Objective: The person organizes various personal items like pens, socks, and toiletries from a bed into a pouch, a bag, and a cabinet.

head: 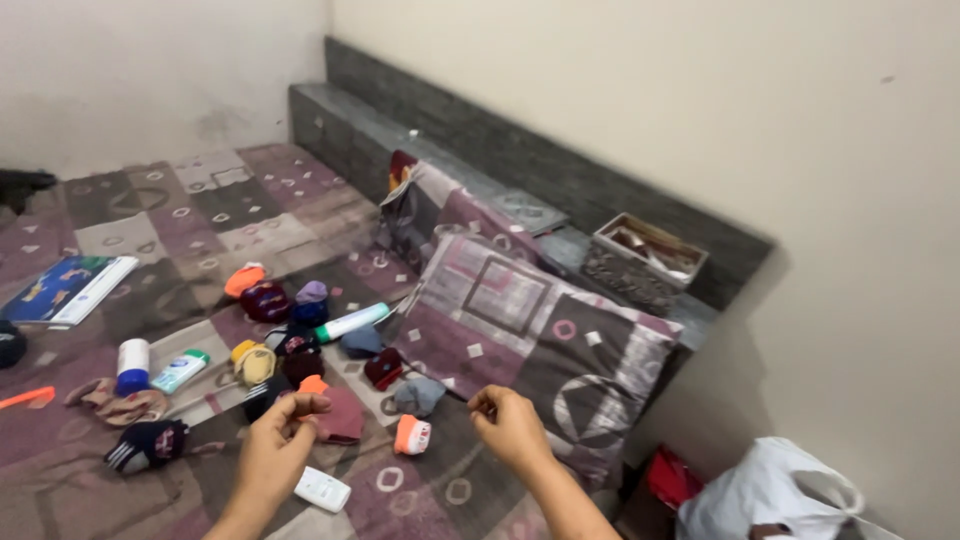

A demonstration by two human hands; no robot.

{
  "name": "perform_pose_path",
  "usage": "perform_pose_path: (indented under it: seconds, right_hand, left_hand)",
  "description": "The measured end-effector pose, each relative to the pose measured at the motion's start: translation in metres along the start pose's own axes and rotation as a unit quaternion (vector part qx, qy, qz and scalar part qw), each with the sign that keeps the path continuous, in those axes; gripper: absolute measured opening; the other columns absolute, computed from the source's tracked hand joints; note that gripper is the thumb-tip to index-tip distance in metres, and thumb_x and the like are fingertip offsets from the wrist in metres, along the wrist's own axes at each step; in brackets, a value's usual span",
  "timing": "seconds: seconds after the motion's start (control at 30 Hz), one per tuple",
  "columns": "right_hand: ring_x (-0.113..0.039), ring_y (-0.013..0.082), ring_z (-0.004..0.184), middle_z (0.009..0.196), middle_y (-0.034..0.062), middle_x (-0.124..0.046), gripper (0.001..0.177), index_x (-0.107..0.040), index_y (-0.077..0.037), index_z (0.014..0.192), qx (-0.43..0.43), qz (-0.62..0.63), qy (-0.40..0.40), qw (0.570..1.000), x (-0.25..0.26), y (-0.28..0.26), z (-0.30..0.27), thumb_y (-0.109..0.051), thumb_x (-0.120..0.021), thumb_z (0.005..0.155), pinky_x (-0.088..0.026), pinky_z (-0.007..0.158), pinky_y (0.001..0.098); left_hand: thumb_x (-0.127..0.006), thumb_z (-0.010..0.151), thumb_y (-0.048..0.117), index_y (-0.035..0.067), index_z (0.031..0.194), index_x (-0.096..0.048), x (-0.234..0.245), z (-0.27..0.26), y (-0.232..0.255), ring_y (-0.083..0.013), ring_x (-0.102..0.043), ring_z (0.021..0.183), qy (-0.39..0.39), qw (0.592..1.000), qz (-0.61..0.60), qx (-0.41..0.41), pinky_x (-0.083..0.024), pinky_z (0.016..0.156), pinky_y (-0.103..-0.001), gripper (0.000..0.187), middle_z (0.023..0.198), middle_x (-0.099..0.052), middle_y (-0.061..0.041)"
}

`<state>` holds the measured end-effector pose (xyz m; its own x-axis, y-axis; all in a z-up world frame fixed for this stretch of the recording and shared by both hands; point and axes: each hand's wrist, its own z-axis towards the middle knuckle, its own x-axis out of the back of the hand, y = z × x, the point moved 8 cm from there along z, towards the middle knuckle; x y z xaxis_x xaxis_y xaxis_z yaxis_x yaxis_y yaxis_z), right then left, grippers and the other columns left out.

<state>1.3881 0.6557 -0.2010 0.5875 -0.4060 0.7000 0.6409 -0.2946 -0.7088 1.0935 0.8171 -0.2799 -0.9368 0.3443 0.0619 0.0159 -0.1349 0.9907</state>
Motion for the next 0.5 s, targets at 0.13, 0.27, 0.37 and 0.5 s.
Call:
perform_pose_path:
  seconds: [0.13, 0.27, 0.37, 0.5]
  right_hand:
    - [-0.072, 0.0182, 0.079, 0.095, 0.0096, -0.075, 0.023, -0.072, -0.007, 0.101, -0.003, 0.018, -0.018, 1.000, -0.042, 0.030, 0.047, -0.012, -0.075, 0.079, -0.057, 0.076, 0.0328]
    - [-0.073, 0.0203, 0.082, 0.111, 0.0089, -0.071, 0.045, -0.066, -0.008, 0.115, -0.054, 0.074, -0.034, 0.995, -0.101, 0.091, 0.087, -0.012, -0.081, 0.073, -0.059, 0.077, 0.0335]
    - [-0.074, 0.0204, 0.089, 0.120, 0.0071, -0.067, 0.058, -0.062, -0.011, 0.122, -0.082, 0.097, -0.038, 0.991, -0.133, 0.120, 0.114, -0.014, -0.084, 0.069, -0.060, 0.080, 0.0337]
    - [-0.070, 0.0253, 0.104, 0.130, 0.0077, -0.061, 0.069, -0.058, -0.016, 0.129, -0.122, 0.053, -0.066, 0.989, -0.163, 0.135, 0.119, -0.020, -0.089, 0.066, -0.057, 0.091, 0.0370]
  left_hand:
    - [-0.058, 0.094, 0.001, -0.001, 0.112, -0.070, 0.009, 0.038, -0.059, -0.0149, -0.069, 0.080, 0.017, 1.000, -0.007, -0.005, -0.054, 0.074, -0.029, 0.022, 0.103, -0.075, -0.005]
    - [-0.060, 0.093, 0.000, -0.002, 0.113, -0.070, 0.013, 0.068, -0.121, -0.0123, -0.070, 0.084, 0.009, 1.000, -0.018, 0.020, -0.055, 0.076, -0.028, 0.022, 0.103, -0.074, -0.006]
    - [-0.058, 0.090, -0.003, -0.002, 0.113, -0.070, 0.011, 0.088, -0.149, -0.0116, -0.069, 0.085, -0.007, 1.000, -0.012, 0.028, -0.054, 0.078, -0.027, 0.026, 0.104, -0.074, -0.006]
    - [-0.057, 0.088, -0.004, 0.001, 0.114, -0.070, 0.006, 0.092, -0.173, -0.0145, -0.072, 0.080, -0.015, 0.992, 0.067, 0.103, -0.054, 0.075, -0.029, 0.030, 0.103, -0.077, -0.007]
